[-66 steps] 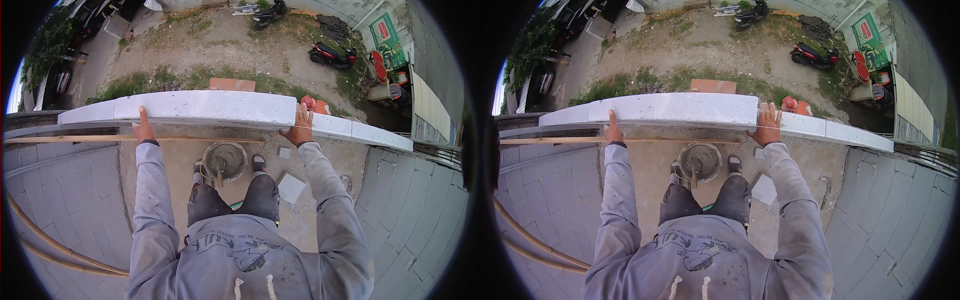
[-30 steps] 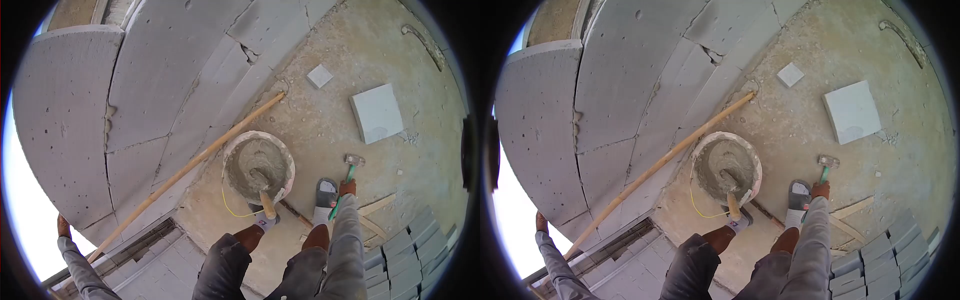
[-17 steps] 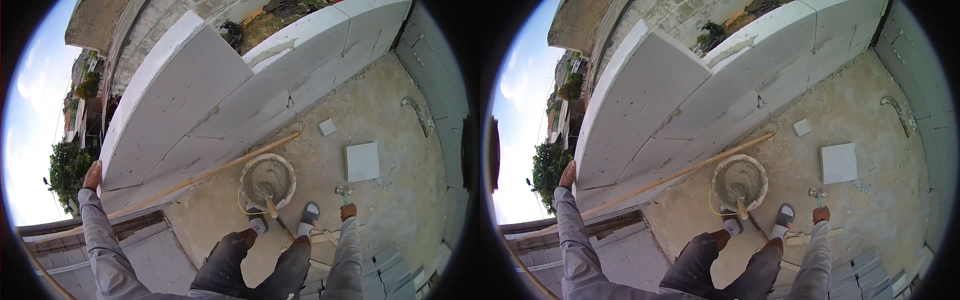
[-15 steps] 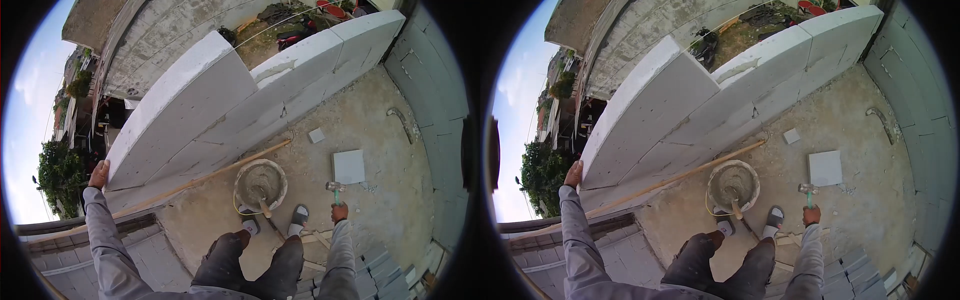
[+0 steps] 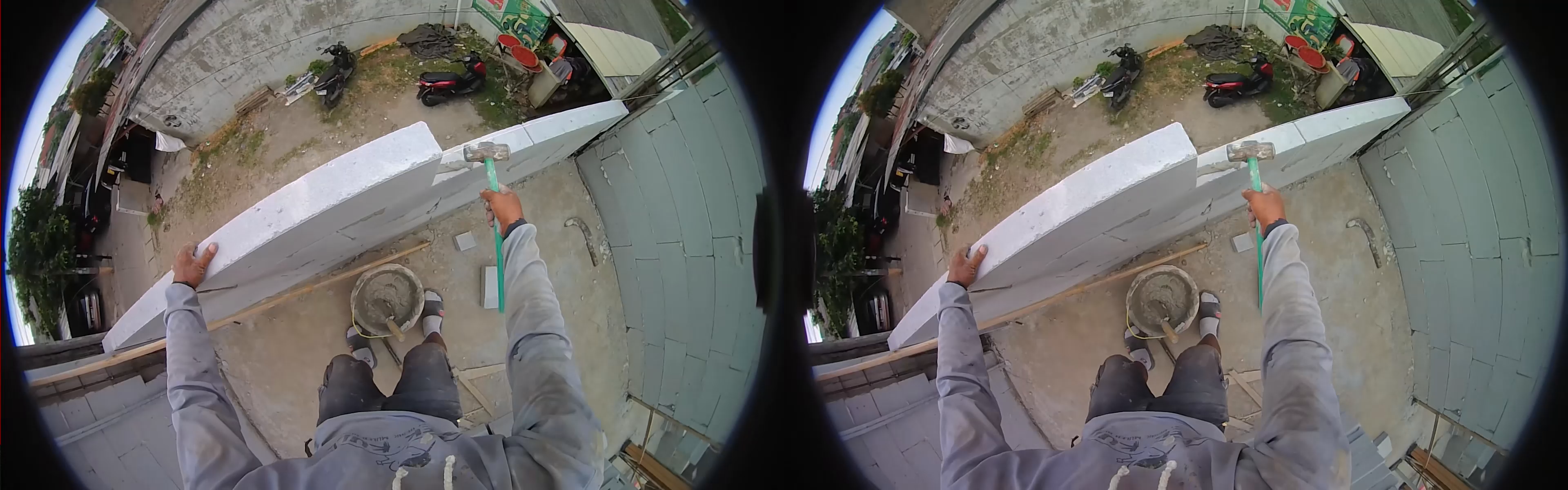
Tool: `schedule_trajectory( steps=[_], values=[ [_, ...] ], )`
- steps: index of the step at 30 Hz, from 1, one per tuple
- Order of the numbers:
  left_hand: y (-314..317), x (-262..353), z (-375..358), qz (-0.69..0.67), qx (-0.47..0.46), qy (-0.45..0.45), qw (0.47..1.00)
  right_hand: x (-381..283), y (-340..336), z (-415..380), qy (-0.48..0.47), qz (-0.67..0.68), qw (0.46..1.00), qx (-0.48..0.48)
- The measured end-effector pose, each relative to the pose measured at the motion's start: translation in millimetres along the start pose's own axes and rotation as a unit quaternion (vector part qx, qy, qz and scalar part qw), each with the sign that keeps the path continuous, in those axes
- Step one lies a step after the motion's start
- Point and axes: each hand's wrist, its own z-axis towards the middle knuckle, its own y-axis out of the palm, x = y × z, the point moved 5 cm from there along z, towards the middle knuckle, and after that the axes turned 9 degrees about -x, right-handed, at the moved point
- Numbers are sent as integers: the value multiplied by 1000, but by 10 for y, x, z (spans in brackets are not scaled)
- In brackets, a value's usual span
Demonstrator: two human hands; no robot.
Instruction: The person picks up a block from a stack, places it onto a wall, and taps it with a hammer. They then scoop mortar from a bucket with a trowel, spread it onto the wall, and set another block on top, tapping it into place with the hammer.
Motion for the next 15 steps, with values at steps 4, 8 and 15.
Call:
schedule_trajectory(
  steps=[4, 8, 15],
  values=[
    [91, -175, 73, 32, 48, 3, 998, -195, 422, 85, 6, -105, 986, -128],
    [83, -112, 15, 21, 52, -25, 998, -13, 284, -25, 37, -55, 995, -70],
    [80, -51, -42, 25, 113, -23, 993, -142, 16, -1182, -24, -135, 988, 64]
  ],
)
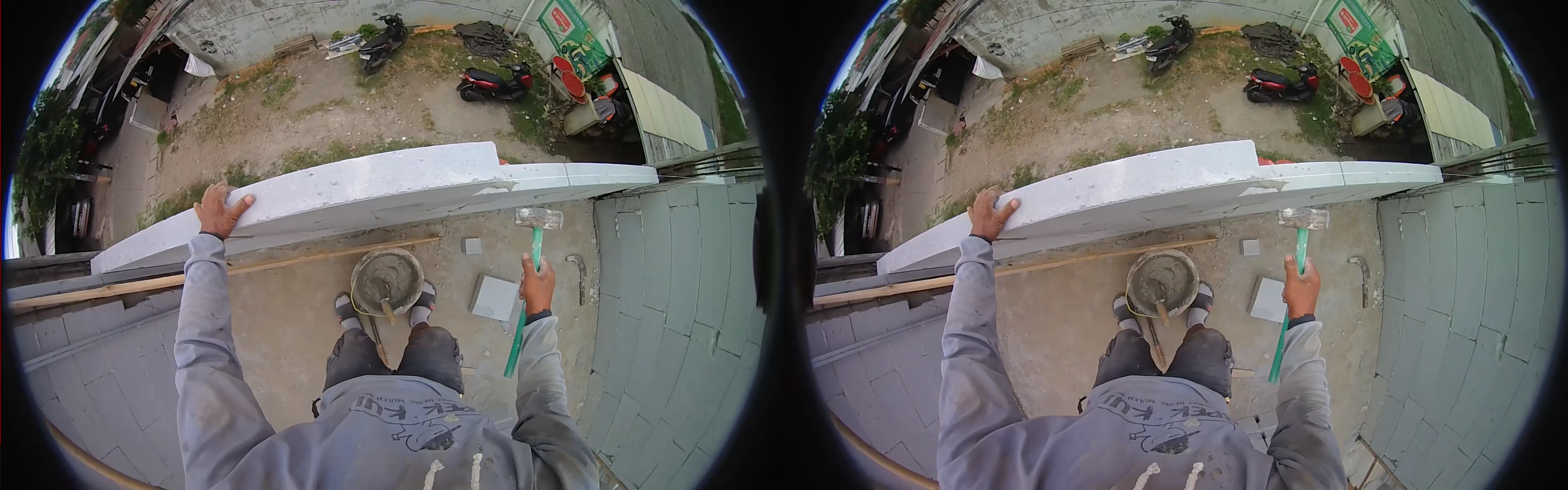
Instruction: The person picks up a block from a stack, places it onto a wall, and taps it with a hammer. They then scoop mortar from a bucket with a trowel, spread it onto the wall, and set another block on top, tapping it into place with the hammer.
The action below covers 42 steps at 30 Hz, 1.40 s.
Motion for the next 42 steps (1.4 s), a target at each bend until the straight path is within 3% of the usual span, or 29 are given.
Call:
schedule_trajectory(
  steps=[2, 4, 5, 7, 9, 14, 15, 17, 18, 22, 23, 25, 27, 31, 33, 37, 42],
  values=[
    [2, -1, -9, 3, 6, -6, 1000, -316, 14, -240, -47, -29, 998, 26],
    [-27, 32, -38, 4, 16, 1, 1000, -923, 202, -501, -177, -25, 984, -16],
    [-42, 49, -57, 5, 33, 9, 999, -1174, 303, -615, -178, -24, 983, -19],
    [-3, 12, -34, 10, 37, 9, 999, -1788, 634, -835, -277, -24, 955, -104],
    [-8, 22, -57, 29, 48, 12, 998, -2233, 945, -1015, -346, -52, 930, -113],
    [-112, 93, -100, 9, 39, -3, 999, -2436, 1832, -1053, -457, -143, 872, -108],
    [-131, 106, -107, 15, 30, -6, 999, -2272, 1985, -940, -459, -146, 869, -110],
    [-78, 93, -155, 16, 16, -15, 1000, -1823, 2314, -688, -384, -318, 857, -131],
    [-72, 88, -164, 13, 25, -7, 1000, -1768, 2351, -726, -384, -321, 855, -135],
    [-111, 94, -149, 10, 57, 10, 998, -1869, 2389, -896, -380, -315, 862, -118],
    [-109, 88, -133, 5, 14, -10, 1000, -1983, 2391, -937, -388, -289, 865, -130],
    [-104, 82, -135, 4, 17, -11, 1000, -2206, 2378, -1095, -391, -266, 868, -149],
    [-83, 71, -154, 5, 19, -10, 1000, -2420, 2389, -1256, -393, -154, 886, -193],
    [-121, 99, -162, 10, 11, -11, 1000, -2370, 2522, -1200, -411, -124, 885, -181],
    [-120, 93, -139, 11, 1, -13, 1000, -2017, 2676, -960, -416, -263, 859, -144],
    [-128, 88, -96, 0, 57, 6, 998, -1940, 2741, -819, -324, -321, 872, -177],
    [-108, 105, -178, 4, 35, 6, 999, -2377, 2523, -1146, -366, -167, 897, -184]
  ],
)
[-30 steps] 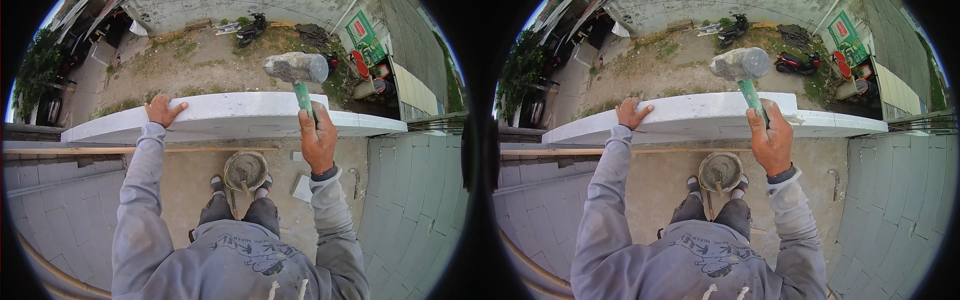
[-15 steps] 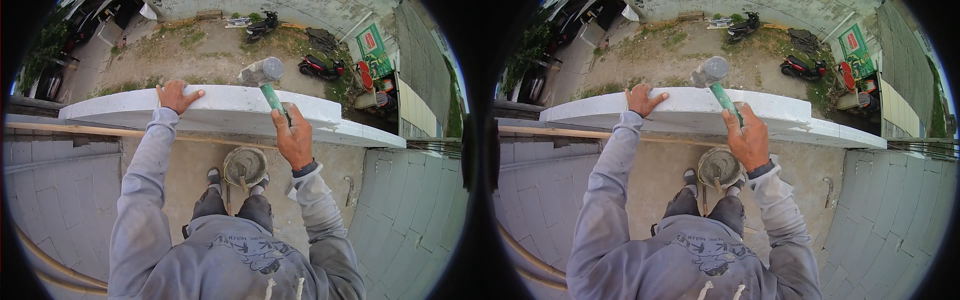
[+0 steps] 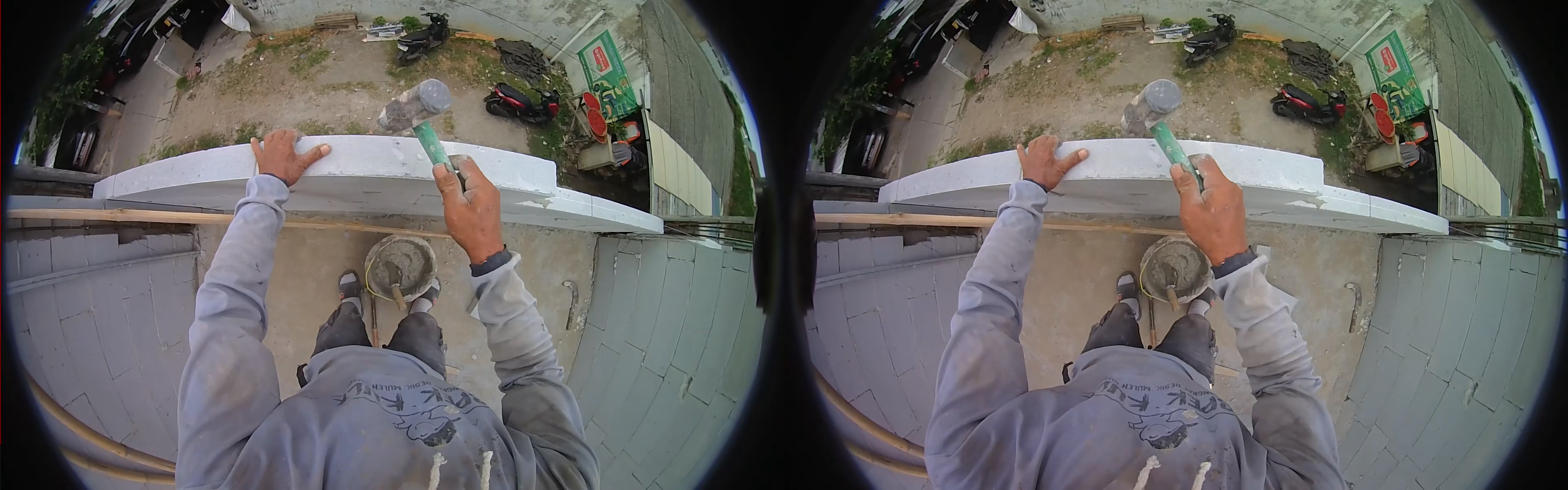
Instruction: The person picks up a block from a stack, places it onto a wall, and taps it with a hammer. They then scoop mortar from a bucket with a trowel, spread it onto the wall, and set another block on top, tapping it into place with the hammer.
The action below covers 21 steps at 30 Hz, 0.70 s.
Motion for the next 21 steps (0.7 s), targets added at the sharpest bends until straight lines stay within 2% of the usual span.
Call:
schedule_trajectory(
  steps=[2, 5, 7, 8, 11, 13, 14, 16, 18, 19, 21],
  values=[
    [-17, 1, 20, 0, -33, -17, 999, -61, -51, -9, -9, 35, 999, 9],
    [-19, 7, 13, 8, 6, 5, 1000, 200, -15, -35, -22, 16, 998, 55],
    [-25, 3, 27, 7, -2, 2, 1000, 745, 157, -72, 74, -116, 990, -24],
    [10, 5, 30, 8, -13, -8, 1000, 826, 124, -179, 89, -121, 989, -11],
    [81, -51, 54, 10, -5, -3, 1000, 896, -7, -378, 91, -47, 994, 36],
    [100, -66, 79, 13, -23, -9, 1000, 999, -155, -614, 118, 118, 986, 16],
    [99, -65, 90, 17, -35, -15, 999, 1090, -303, -774, 126, 117, 985, 29],
    [95, -57, 116, 24, -52, -21, 998, 1251, -646, -1097, 76, 73, 994, -11],
    [121, -70, 33, 91, 52, -20, 994, 1773, -870, -1456, 181, 51, 979, -83],
    [153, 33, -43, 87, 52, -37, 994, 2235, -879, -1623, 232, 23, 963, -133],
    [-3, 169, -485, 20, 253, -98, 962, 3001, -907, -1873, 234, -27, 954, -183]
  ],
)
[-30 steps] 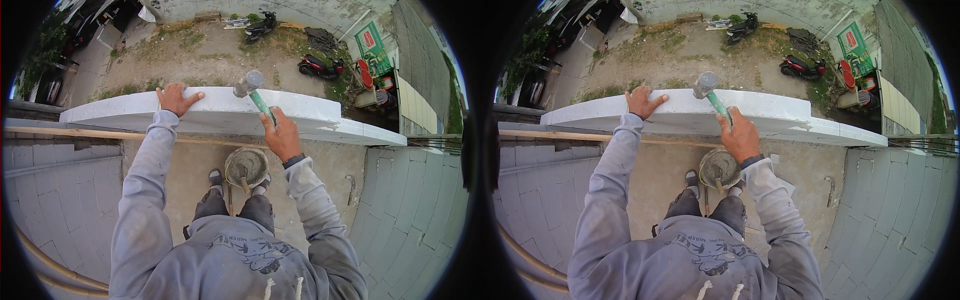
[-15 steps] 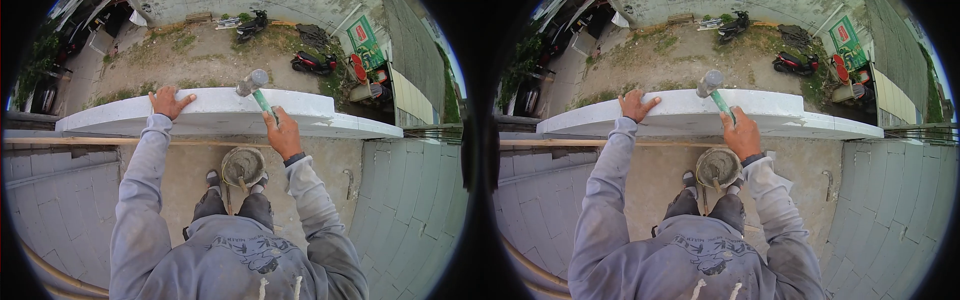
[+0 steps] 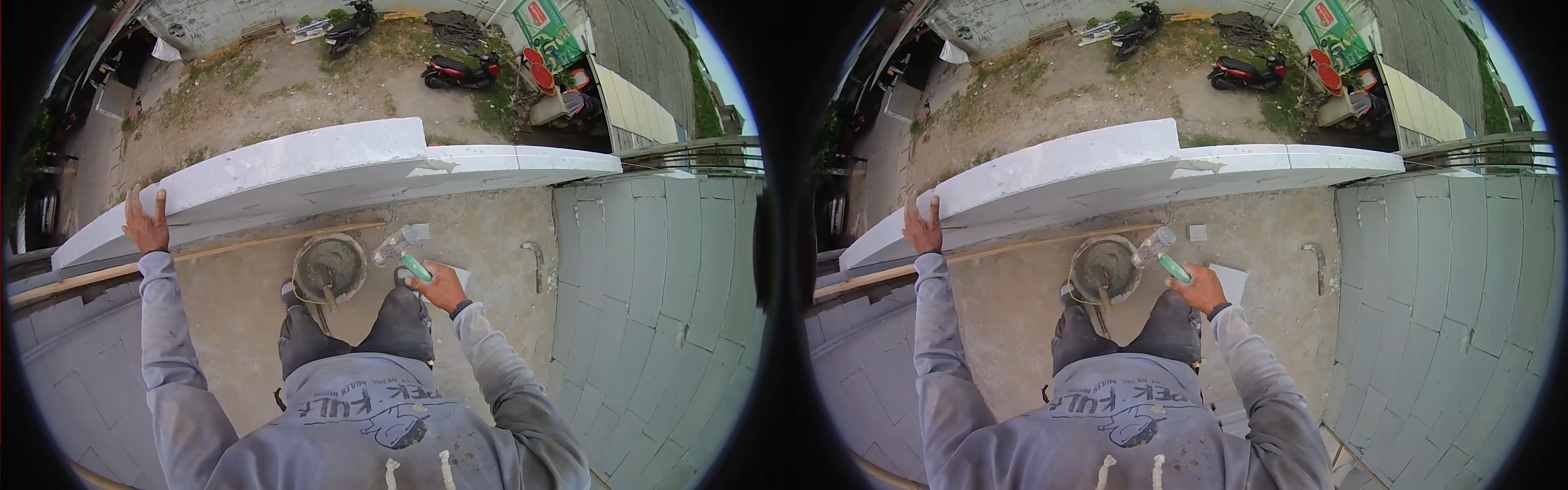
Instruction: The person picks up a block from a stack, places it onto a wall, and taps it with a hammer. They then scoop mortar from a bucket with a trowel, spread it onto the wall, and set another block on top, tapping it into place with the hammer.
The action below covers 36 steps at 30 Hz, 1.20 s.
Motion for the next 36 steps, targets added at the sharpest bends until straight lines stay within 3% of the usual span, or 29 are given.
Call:
schedule_trajectory(
  steps=[1, 3, 4, 6, 7, 9, 10, 12, 13, 17, 18, 20, 22, 25, 27, 30, 32, 33, 34, 35, 36],
  values=[
    [-78, -44, -240, -42, 57, -36, 997, 439, 75, 139, 40, -49, 998, -25],
    [-173, 160, -977, -114, 67, -164, 977, 1156, 158, 452, 136, -119, 976, -120],
    [-5, 221, -1424, -107, 41, -179, 977, 1452, 274, 585, 192, -138, 953, -191],
    [578, 272, -2570, -86, -40, -222, 970, 2453, 486, 848, 366, -64, 899, -232],
    [801, 361, -3135, -63, -111, -226, 966, 3092, 679, 1089, 286, -170, 890, -312],
    [1075, 459, -4183, -71, -162, -303, 937, 4252, 1026, 1540, 80, -390, 827, -398],
    [1147, 513, -4611, -63, -195, -331, 921, 4357, 979, 1628, 112, -414, 825, -368],
    [1326, 568, -5251, -50, -222, -386, 894, 4366, 793, 1749, 203, -407, 853, -255],
    [1420, 575, -5511, -55, -251, -412, 874, 4422, 768, 1844, 204, -421, 854, -226],
    [1619, 712, -5962, -126, -272, -474, 828, 4657, 727, 2045, 206, -455, 822, -272],
    [1614, 782, -6047, -126, -279, -488, 817, 4520, 721, 1916, 208, -468, 811, -281],
    [1665, 1020, -6102, -192, -264, -438, 838, 3544, 783, 1736, 117, -622, 741, -225],
    [1696, 1205, -6327, -241, -263, -458, 814, 3161, 1203, 1718, 93, -586, 772, -229],
    [1734, 1573, -6854, -300, -237, -519, 765, 2675, 2303, 1852, -2, -354, 896, -266],
    [1706, 1831, -6950, -408, -250, -612, 630, 2193, 3174, 1881, -59, -309, 911, -268],
    [1819, 2105, -7305, -451, -255, -592, 617, 1849, 4308, 2129, -22, -255, 928, -271],
    [1875, 2158, -7458, -417, -296, -541, 667, 1709, 4756, 2241, 4, -258, 928, -270],
    [1927, 2116, -7504, -425, -293, -545, 660, 1884, 4949, 2477, 4, -269, 925, -268],
    [1944, 2060, -7549, -423, -292, -550, 659, 2190, 5214, 2704, -87, -361, 865, -338],
    [1928, 2028, -7596, -422, -291, -556, 655, 2063, 5041, 2622, -30, -324, 890, -320],
    [1960, 1989, -7661, -453, -251, -594, 616, 1937, 4859, 2535, 25, -284, 912, -296]
  ],
)
